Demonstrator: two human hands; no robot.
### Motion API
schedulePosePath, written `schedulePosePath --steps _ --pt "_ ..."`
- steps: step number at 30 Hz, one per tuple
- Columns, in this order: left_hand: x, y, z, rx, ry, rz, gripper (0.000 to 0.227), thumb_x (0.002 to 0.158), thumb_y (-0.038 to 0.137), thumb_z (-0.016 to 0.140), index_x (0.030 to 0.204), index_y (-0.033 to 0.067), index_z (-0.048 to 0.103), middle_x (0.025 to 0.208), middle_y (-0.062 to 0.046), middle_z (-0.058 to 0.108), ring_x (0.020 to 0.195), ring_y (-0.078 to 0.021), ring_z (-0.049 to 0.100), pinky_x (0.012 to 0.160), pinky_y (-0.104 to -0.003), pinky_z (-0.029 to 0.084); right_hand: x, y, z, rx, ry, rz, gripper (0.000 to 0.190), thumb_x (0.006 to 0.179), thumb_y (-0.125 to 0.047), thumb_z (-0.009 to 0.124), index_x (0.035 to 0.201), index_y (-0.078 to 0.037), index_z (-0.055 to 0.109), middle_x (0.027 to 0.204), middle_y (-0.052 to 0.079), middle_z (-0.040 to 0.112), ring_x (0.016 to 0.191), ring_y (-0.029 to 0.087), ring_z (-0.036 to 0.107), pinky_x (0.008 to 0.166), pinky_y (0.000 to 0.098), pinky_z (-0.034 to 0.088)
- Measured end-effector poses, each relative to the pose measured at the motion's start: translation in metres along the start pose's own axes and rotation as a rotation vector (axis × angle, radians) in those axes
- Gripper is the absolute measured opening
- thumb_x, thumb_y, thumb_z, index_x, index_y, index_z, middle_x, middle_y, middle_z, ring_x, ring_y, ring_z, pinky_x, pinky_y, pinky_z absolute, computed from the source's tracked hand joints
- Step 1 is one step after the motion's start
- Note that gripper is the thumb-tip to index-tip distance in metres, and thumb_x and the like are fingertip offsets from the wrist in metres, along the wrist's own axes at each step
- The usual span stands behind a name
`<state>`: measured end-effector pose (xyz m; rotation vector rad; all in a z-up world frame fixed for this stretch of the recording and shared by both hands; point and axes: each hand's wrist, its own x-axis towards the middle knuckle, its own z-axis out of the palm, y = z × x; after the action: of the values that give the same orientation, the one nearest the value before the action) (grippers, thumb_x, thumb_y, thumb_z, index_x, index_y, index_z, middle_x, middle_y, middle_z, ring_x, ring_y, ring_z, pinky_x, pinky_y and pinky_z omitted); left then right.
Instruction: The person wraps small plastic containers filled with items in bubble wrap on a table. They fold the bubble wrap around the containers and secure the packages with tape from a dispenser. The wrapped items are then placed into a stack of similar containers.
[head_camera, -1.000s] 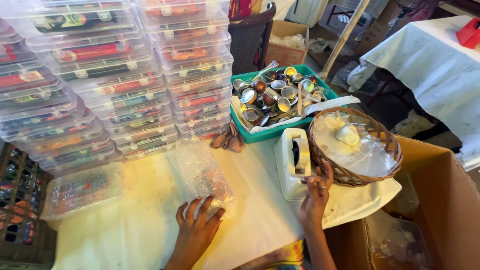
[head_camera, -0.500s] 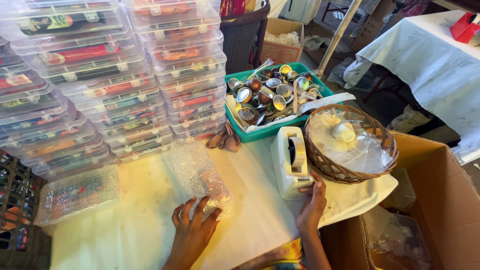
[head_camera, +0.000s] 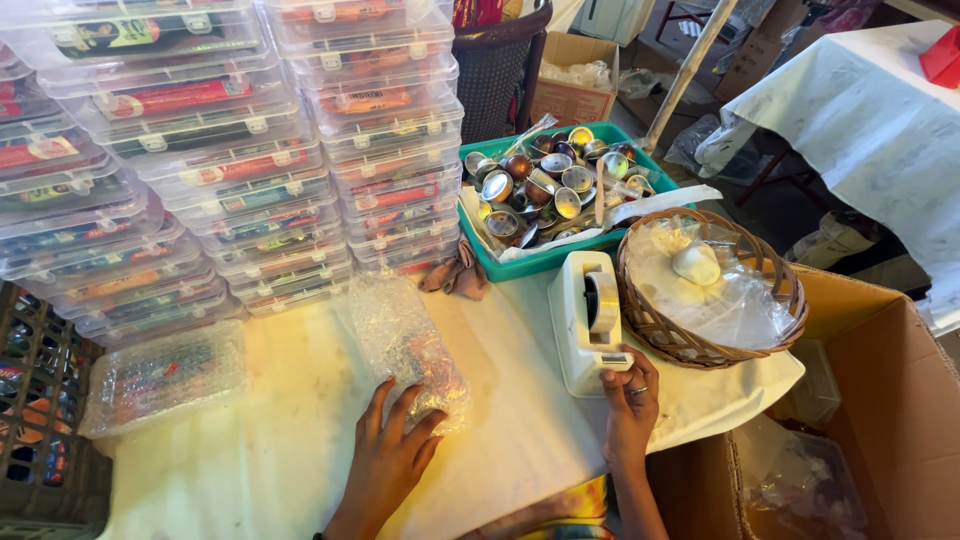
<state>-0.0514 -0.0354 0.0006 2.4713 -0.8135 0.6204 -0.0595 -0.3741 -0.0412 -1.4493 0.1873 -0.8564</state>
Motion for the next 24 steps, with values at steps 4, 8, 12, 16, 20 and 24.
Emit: schedulePosePath --steps 4,8,12,16,20,24 --pt "-0.001 -0.002 0.001 -0.006 0.018 0.006 0.035 0.082 0.027 0.075 0.115 0.0212 0.069 0.14 -0.01 0.048 0.138 -0.0454 0.036 0.098 -0.059 0.042 0.001 0.003 -0.003 -0.011 -0.028 -0.024 0.017 0.098 -0.015 0.069 0.086 -0.003 0.066 0.145 0.007 0.053 0.123 0.015 0.053 0.104 0.0318 0.043" --pt "0.0 -0.003 0.0 -0.016 0.025 0.019 0.034 0.083 0.026 0.075 0.116 0.0213 0.069 0.139 -0.011 0.05 0.137 -0.0464 0.038 0.097 -0.058 0.044 0.005 -0.01 -0.007 -0.194 -0.053 -0.104 0.017 0.098 -0.014 0.069 0.089 -0.002 0.062 0.139 0.009 0.062 0.111 0.016 0.061 0.096 0.0301 0.049" --pt "-0.001 -0.004 -0.001 -0.01 0.03 0.022 0.034 0.083 0.027 0.075 0.116 0.021 0.069 0.14 -0.011 0.05 0.137 -0.0461 0.037 0.096 -0.058 0.044 0.006 -0.032 -0.027 -0.818 -0.035 -0.235 0.012 0.09 -0.01 0.073 0.094 0.0 0.069 0.122 0.013 0.071 0.097 0.024 0.069 0.085 0.0331 0.053" --pt "-0.003 -0.007 0.001 -0.004 0.01 -0.005 0.033 0.084 0.028 0.075 0.116 0.0198 0.07 0.142 -0.011 0.05 0.139 -0.0455 0.036 0.095 -0.057 0.045 0.004 -0.059 -0.04 -0.86 -0.06 -0.259 0.009 0.088 -0.01 0.077 0.091 -0.002 0.074 0.118 0.013 0.072 0.101 0.027 0.069 0.089 0.0359 0.053" --pt "-0.005 -0.006 -0.001 0.009 -0.016 0.013 0.037 0.084 0.029 0.075 0.117 0.0164 0.068 0.142 -0.012 0.05 0.141 -0.0448 0.035 0.096 -0.057 0.045 -0.001 -0.054 -0.026 -0.429 -0.382 -0.264 0.01 0.076 -0.016 0.077 0.085 -0.012 0.08 0.127 0.007 0.07 0.121 0.027 0.061 0.1 0.0403 0.049" --pt "-0.005 -0.006 -0.001 -0.027 -0.016 -0.009 0.033 0.087 0.029 0.076 0.117 0.0172 0.068 0.142 -0.009 0.053 0.143 -0.0414 0.036 0.099 -0.055 0.044 -0.002 -0.065 0.05 -0.393 -1.058 -0.564 0.015 0.068 -0.035 0.086 0.079 -0.025 0.089 0.147 0.003 0.056 0.143 0.036 0.033 0.113 0.0534 0.03"
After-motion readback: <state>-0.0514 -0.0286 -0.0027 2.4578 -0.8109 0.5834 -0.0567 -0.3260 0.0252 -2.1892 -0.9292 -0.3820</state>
